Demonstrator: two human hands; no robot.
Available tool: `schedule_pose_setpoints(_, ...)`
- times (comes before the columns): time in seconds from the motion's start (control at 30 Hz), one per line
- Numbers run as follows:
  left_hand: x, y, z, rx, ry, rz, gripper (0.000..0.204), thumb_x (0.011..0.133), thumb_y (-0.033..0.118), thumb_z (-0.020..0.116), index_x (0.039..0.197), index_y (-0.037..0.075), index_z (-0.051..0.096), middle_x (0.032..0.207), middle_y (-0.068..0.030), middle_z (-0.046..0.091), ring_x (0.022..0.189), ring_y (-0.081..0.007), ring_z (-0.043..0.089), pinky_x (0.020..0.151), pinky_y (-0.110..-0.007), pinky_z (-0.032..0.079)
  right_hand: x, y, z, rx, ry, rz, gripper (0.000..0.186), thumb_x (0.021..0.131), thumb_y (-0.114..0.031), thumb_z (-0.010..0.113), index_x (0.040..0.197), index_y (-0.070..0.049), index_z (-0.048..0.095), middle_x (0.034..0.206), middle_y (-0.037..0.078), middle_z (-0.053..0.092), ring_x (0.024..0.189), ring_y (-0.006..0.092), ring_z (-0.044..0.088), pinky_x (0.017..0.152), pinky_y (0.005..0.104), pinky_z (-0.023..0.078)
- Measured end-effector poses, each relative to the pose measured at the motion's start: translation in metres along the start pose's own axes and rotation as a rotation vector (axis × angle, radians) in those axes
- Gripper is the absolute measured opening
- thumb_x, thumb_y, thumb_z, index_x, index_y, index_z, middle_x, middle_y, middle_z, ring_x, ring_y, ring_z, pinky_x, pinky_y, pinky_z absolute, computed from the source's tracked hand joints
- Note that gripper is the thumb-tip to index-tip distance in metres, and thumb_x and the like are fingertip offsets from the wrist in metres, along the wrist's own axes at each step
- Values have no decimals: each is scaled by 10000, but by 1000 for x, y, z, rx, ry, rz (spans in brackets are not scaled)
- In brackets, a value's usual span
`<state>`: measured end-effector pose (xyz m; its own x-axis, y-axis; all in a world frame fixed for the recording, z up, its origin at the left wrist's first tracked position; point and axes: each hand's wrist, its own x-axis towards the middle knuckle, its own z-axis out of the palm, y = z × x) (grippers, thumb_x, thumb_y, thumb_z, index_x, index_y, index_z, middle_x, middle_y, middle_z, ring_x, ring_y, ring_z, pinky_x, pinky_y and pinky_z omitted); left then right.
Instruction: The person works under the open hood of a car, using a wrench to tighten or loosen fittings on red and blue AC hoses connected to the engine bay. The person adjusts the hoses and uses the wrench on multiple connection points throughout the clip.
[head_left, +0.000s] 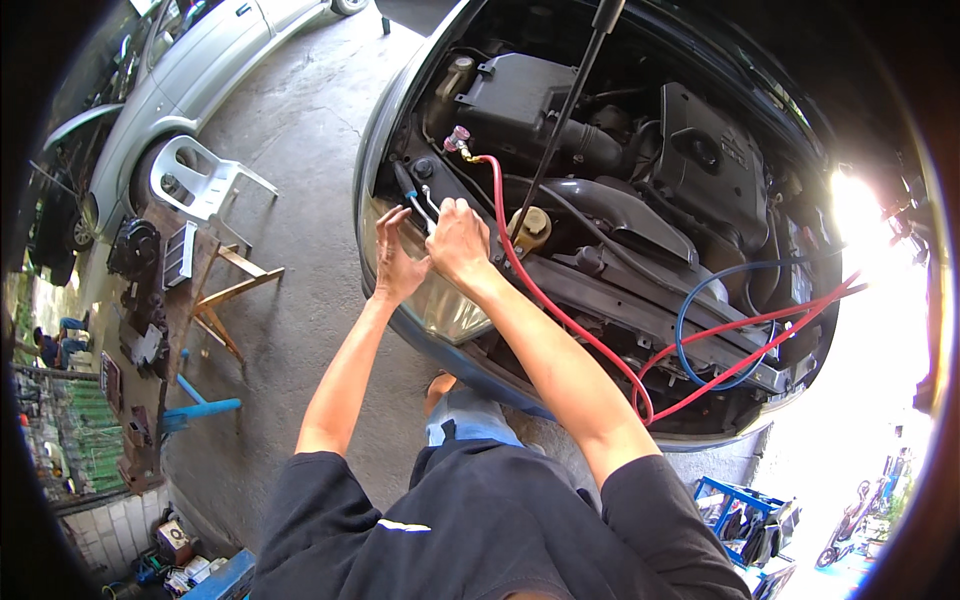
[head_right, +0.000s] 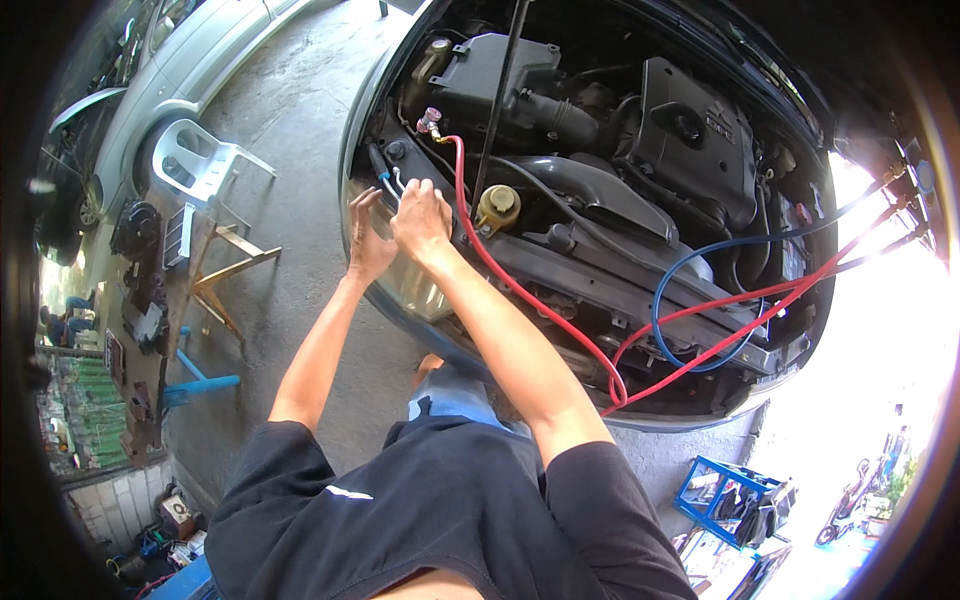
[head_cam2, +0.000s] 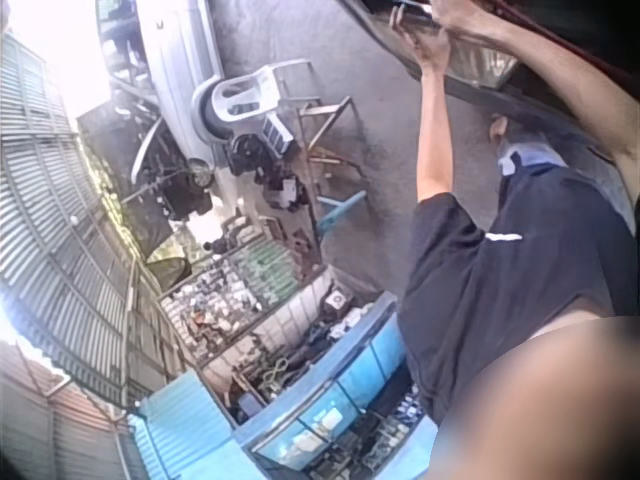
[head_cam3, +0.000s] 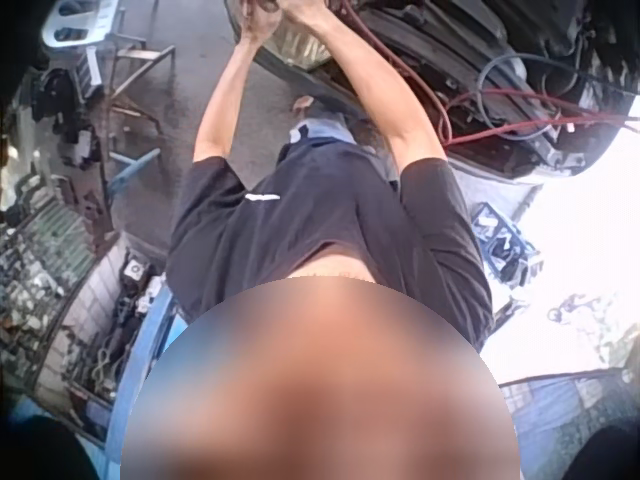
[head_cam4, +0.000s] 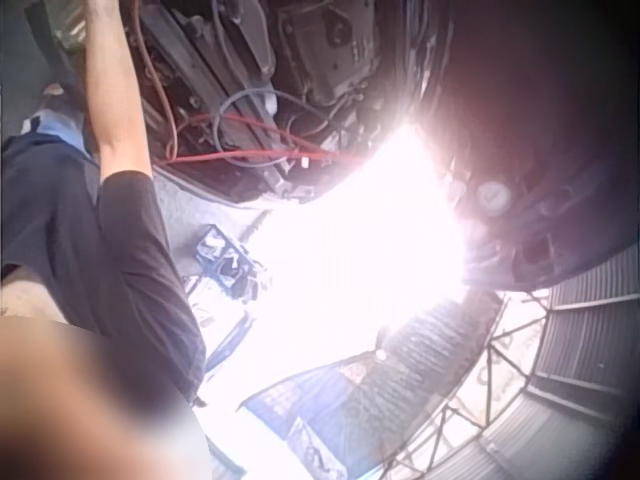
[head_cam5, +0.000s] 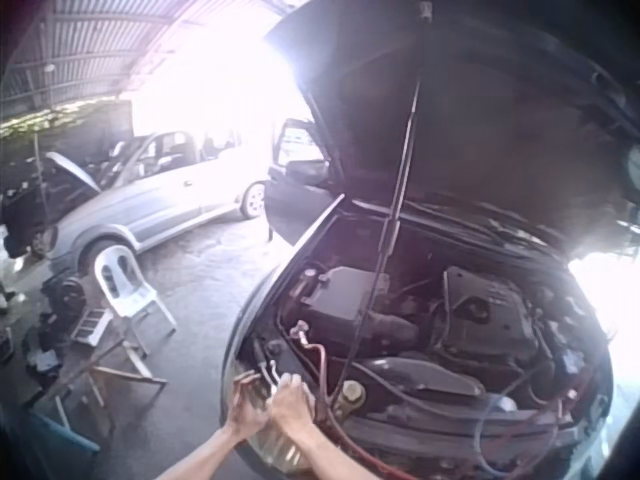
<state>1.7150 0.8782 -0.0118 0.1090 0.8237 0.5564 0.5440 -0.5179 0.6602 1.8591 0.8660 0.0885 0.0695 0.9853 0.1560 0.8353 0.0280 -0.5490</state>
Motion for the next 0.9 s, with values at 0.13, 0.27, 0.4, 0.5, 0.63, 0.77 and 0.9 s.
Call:
schedule_pose_setpoints(0.13,-7,2,6,-56,19,-89,954,667,197,947,1475,82,454,1418,-146,527,1364,-350,506,1152,-483,397,25,4,14,-148,-54,-1,259,874,-185,696,1066,-16,659,1107,191,701,1094,367,690,930,470,578)
schedule_pose_setpoints(0.27,-12,6,10,-50,-3,-139,949,669,257,964,1469,83,483,1403,-133,580,1368,-344,514,1161,-485,359,31,12,26,-188,-62,-20,260,877,-207,704,1060,-27,664,1098,172,704,1100,353,688,939,459,583)
schedule_pose_setpoints(0.4,-11,6,11,-1,-5,-114,858,693,237,943,1427,75,530,1386,-127,601,1392,-352,506,1166,-484,358,27,18,25,-145,-47,-28,270,883,-222,692,1066,-25,668,1125,178,696,1127,356,676,951,465,580)
schedule_pose_setpoints(0.5,-10,5,12,22,-1,-101,753,738,206,902,1394,61,562,1374,-133,613,1397,-359,508,1162,-481,365,16,15,16,-144,-8,-23,263,893,-212,661,1059,-8,667,1145,197,676,1133,377,652,959,487,556)
schedule_pose_setpoints(0.63,-8,5,14,0,17,-97,583,838,116,763,1385,37,576,1361,-166,632,1370,-377,535,1163,-484,382,-20,11,1,-85,142,-249,234,885,-157,642,1045,14,655,1063,212,653,1060,375,623,923,474,510)
schedule_pose_setpoints(0.77,-9,6,8,1,-51,-97,711,795,206,889,1399,35,555,1384,-181,614,1366,-381,534,1168,-492,387,-90,16,-8,100,204,-339,183,886,-98,646,1033,12,642,1025,192,633,1003,360,612,905,453,499)
schedule_pose_setpoints(0.9,-7,11,3,23,-60,-82,913,646,212,997,1413,32,534,1428,-187,572,1371,-388,520,1165,-470,409,-163,46,-15,221,168,-238,142,894,-93,671,1009,-13,650,991,149,637,999,341,628,901,441,503)
